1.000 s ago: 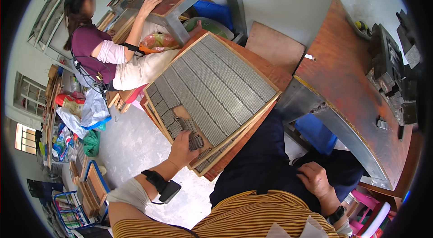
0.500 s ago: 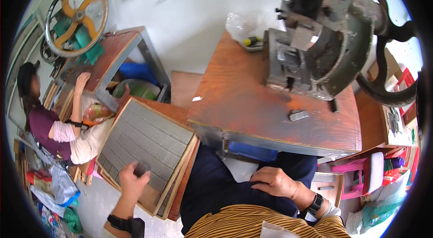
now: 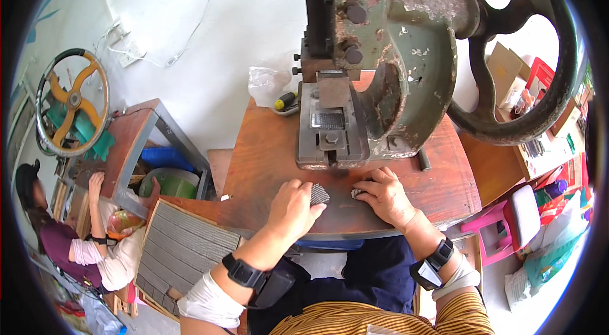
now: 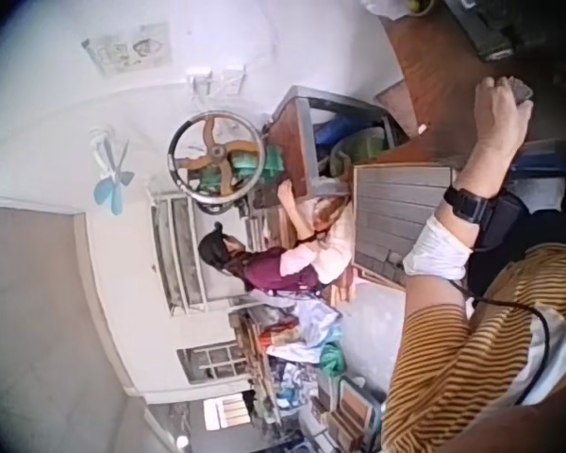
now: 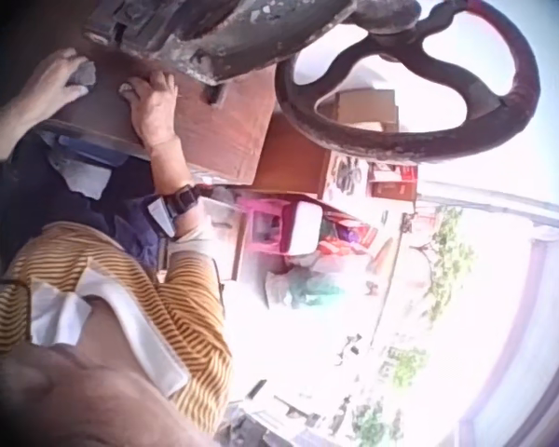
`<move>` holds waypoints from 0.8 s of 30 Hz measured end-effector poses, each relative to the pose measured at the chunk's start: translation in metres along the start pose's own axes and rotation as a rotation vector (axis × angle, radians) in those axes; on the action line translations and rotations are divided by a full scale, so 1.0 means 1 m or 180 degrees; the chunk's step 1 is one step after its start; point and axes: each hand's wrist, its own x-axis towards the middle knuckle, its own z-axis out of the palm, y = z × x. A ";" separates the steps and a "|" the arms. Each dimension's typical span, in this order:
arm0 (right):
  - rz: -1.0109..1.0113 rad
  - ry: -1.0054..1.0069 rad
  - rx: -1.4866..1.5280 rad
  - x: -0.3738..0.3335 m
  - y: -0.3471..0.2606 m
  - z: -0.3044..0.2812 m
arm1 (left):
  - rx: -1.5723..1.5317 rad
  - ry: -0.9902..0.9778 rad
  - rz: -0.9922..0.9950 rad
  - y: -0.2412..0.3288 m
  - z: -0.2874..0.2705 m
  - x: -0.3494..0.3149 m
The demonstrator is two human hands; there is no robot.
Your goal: The recorder is using a manual press machine to stamp or punch small metal components and then sorting them from a tray into a collection box.
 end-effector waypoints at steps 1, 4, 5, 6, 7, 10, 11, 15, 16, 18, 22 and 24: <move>0.0162 -0.0009 0.0198 -0.001 0.004 0.001 | -0.0039 0.0314 0.0106 0.000 0.003 -0.003; 0.0387 0.0219 -0.0279 0.003 0.010 -0.004 | -0.0076 0.0653 0.0240 0.004 0.006 -0.012; 0.0508 0.0420 -0.0713 0.005 0.009 -0.004 | -0.0048 0.0706 0.0290 0.004 0.005 -0.014; 0.0646 0.0501 -0.1126 0.006 0.000 -0.006 | -0.0052 0.0689 0.0250 0.005 0.005 -0.016; 0.0657 0.0499 -0.1119 0.006 -0.004 0.000 | -0.0048 0.0676 0.0250 0.002 0.007 -0.015; -0.0320 -0.0137 0.0173 0.007 -0.031 0.013 | -0.0159 0.1019 0.0490 -0.006 0.012 -0.016; -0.0327 -0.0458 0.0457 0.015 -0.040 0.010 | -0.0198 0.1024 0.0491 -0.008 0.012 -0.016; -0.0255 -0.0598 0.0806 0.033 -0.037 0.021 | -0.0313 0.0850 0.0511 -0.007 0.006 -0.009; -0.0351 -0.0633 0.0949 0.036 -0.032 0.024 | -0.0535 0.0865 0.0449 -0.010 0.010 -0.008; -0.0385 -0.0798 0.1117 0.043 -0.025 0.032 | -0.0485 0.1035 0.0519 -0.013 0.012 -0.010; -0.0385 -0.0846 0.1254 0.043 -0.023 0.035 | -0.0400 0.1206 0.0616 -0.008 0.011 -0.017; -0.0313 -0.0829 0.1158 0.039 -0.026 0.033 | -0.0430 0.1200 0.0579 -0.013 0.017 -0.018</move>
